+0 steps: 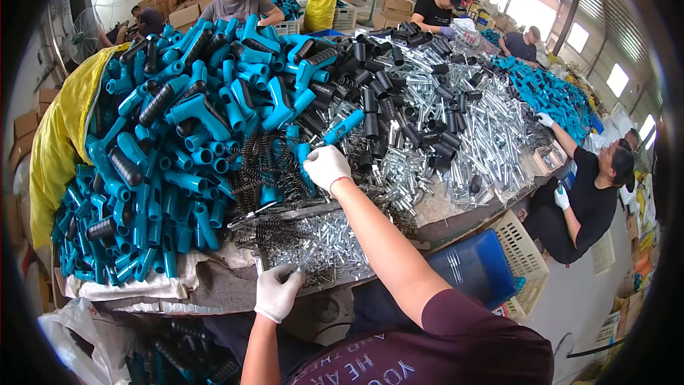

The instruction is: The person assembles manual tool components at a workbench by inserting metal cylinders, pins, and springs into plastic casings and joining the parts together by hand.

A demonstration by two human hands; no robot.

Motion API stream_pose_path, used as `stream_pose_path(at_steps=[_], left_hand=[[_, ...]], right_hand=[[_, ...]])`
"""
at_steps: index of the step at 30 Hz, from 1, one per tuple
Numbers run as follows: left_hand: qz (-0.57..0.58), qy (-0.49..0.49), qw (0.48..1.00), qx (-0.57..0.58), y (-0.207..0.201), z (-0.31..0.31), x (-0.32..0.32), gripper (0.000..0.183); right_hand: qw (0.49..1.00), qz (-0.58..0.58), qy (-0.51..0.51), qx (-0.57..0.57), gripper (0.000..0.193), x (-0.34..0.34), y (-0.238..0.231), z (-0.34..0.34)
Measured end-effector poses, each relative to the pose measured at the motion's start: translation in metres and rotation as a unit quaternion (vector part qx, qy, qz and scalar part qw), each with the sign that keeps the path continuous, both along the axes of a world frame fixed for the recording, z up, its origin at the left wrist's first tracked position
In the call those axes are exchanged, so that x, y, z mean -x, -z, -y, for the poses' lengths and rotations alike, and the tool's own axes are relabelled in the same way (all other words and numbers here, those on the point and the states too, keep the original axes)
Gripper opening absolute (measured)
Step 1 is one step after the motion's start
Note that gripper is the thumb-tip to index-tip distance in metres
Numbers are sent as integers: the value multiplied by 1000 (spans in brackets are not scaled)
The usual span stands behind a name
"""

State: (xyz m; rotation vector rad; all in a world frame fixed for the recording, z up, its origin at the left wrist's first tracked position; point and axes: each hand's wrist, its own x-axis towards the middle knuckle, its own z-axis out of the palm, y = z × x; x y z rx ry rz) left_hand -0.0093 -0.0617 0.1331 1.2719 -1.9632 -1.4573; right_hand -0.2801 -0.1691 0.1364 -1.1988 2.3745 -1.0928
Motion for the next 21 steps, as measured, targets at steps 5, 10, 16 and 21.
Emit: stream_pose_path(at_steps=[5,10,16,21], left_hand=[[-2,-14,1000,-18,-1,7,1,27],[-8,-16,1000,-14,8,9,2,28],[-19,-12,999,-27,8,0,-4,27],[-13,-18,998,-54,-2,-3,-14,25]], right_hand=[[990,53,-26,127,28,6,-7,-8],[936,-15,51,348,25,21,-19,-34],[964,40,-16,264,28,16,-35,-117],[901,358,-107,221,32,5,-9,-181]])
